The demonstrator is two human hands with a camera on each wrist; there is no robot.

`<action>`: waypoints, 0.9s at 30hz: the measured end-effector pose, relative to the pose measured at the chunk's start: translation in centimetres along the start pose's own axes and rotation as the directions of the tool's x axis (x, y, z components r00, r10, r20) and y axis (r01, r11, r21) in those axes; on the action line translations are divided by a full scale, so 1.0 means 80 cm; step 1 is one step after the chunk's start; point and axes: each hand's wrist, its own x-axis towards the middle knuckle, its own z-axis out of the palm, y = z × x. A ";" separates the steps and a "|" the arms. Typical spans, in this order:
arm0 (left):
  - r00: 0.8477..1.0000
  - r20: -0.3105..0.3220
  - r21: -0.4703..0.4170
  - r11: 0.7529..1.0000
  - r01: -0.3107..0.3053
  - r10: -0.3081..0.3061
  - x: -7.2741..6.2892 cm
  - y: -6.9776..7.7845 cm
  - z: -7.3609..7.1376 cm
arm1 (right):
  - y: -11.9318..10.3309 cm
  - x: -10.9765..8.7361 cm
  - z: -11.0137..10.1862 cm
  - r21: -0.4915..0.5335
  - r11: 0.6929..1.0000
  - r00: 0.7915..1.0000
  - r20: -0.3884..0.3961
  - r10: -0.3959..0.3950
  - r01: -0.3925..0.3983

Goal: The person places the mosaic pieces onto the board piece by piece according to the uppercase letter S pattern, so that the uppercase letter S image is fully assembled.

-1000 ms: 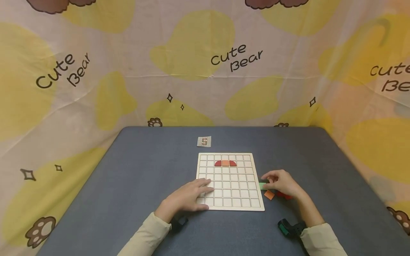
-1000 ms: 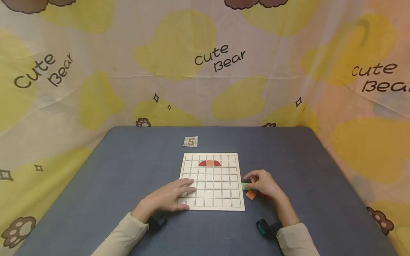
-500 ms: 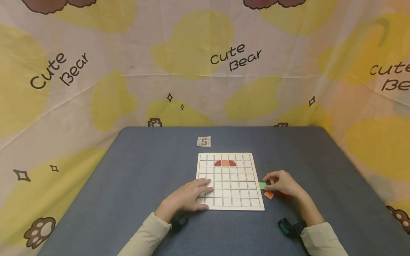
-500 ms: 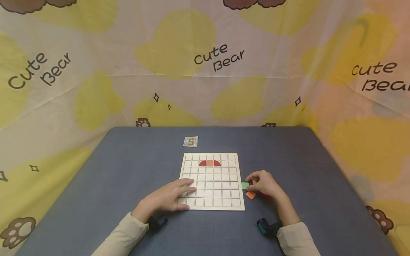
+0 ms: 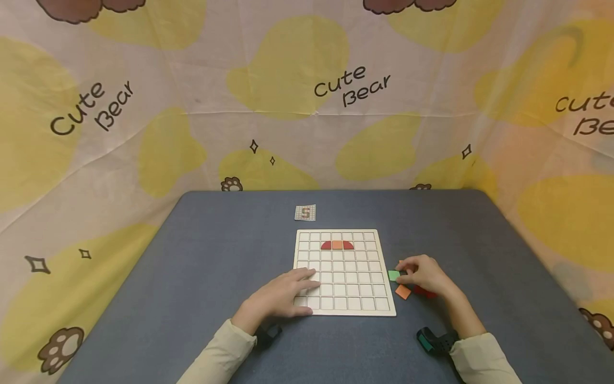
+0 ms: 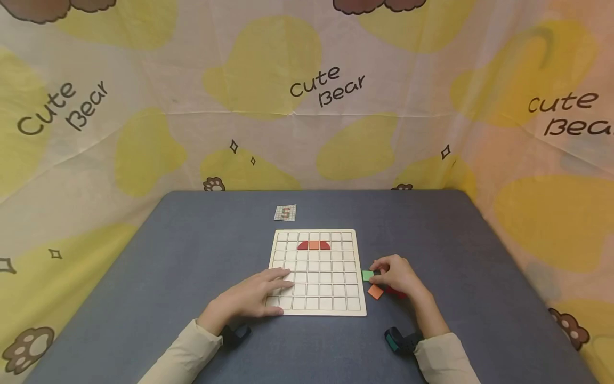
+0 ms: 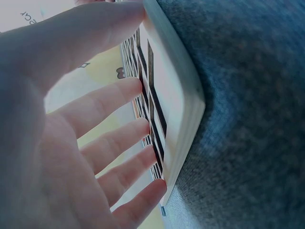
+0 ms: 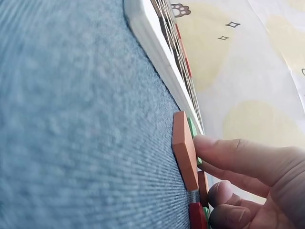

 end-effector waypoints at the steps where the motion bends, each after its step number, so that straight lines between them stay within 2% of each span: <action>1: 1.000 0.000 -0.001 1.000 -0.001 0.001 0.000 0.000 0.000 | 0.000 0.000 0.000 0.003 1.000 1.000 0.001 0.003 -0.003; 8: 1.000 -0.001 -0.023 1.000 0.004 -0.004 -0.002 0.001 -0.002 | 0.000 -0.002 -0.003 0.029 0.999 1.000 0.028 0.014 -0.014; 22: 1.000 -0.001 -0.016 1.000 0.003 -0.003 -0.002 0.001 -0.003 | 0.004 -0.002 -0.002 0.031 1.000 1.000 0.024 -0.004 0.003; 27: 1.000 0.002 -0.010 1.000 0.003 -0.003 -0.002 0.000 -0.002 | 0.002 -0.002 -0.004 0.039 0.999 1.000 0.001 -0.011 0.011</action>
